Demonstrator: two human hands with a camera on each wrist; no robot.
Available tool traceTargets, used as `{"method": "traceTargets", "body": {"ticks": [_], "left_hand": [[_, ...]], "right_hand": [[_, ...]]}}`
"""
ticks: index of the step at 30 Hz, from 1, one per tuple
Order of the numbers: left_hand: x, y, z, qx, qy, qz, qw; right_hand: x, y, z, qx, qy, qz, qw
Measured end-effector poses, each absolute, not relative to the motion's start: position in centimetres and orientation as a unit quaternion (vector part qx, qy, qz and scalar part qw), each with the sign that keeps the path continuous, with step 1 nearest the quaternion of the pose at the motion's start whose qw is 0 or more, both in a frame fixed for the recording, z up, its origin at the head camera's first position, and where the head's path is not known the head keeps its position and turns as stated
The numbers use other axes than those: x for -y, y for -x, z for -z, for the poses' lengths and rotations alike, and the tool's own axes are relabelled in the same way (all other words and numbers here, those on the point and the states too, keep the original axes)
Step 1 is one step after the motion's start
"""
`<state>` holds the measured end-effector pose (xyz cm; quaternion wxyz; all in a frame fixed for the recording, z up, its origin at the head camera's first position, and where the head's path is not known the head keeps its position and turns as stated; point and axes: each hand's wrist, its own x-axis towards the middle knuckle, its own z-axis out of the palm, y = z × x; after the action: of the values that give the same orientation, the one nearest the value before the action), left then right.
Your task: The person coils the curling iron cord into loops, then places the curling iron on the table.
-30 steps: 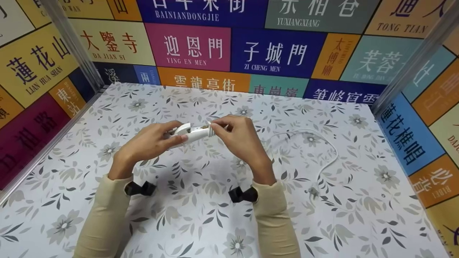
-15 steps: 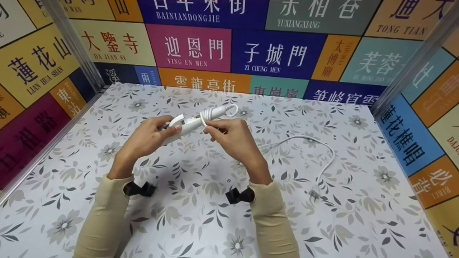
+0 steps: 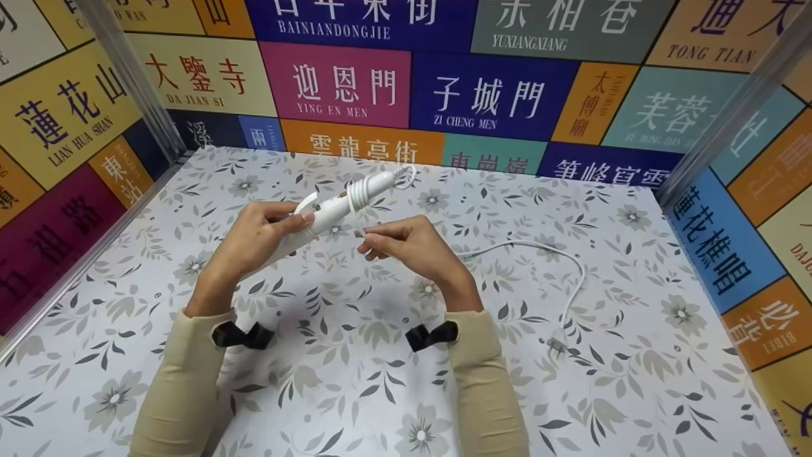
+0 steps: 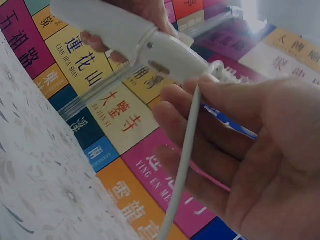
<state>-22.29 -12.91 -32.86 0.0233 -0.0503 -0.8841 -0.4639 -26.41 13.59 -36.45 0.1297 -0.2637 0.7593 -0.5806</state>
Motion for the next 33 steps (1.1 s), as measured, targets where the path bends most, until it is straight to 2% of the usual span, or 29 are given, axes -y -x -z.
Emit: {"method": "traceTargets", "body": {"ticks": [5, 11, 19, 26, 33], "left_hand": [[13.2, 22.3, 32.8, 0.872, 0.058, 0.484, 0.031], [13.3, 22.3, 32.7, 0.861, 0.067, 0.504, 0.035], [13.6, 22.4, 32.9, 0.861, 0.094, 0.499, 0.019], [13.4, 22.8, 33.1, 0.871, 0.130, 0.473, -0.016], [13.7, 22.6, 33.5, 0.885, 0.171, 0.430, -0.045]], "right_hand": [[-14.2, 27.4, 38.0, -0.766, 0.257, 0.561, 0.181], [-14.3, 28.6, 39.4, -0.802, 0.228, 0.524, 0.175], [-14.2, 29.4, 40.7, -0.857, 0.159, 0.474, 0.128], [-14.3, 29.3, 40.3, -0.853, 0.099, 0.510, 0.055], [-14.7, 28.9, 39.2, -0.810, 0.133, 0.572, -0.006]]}}
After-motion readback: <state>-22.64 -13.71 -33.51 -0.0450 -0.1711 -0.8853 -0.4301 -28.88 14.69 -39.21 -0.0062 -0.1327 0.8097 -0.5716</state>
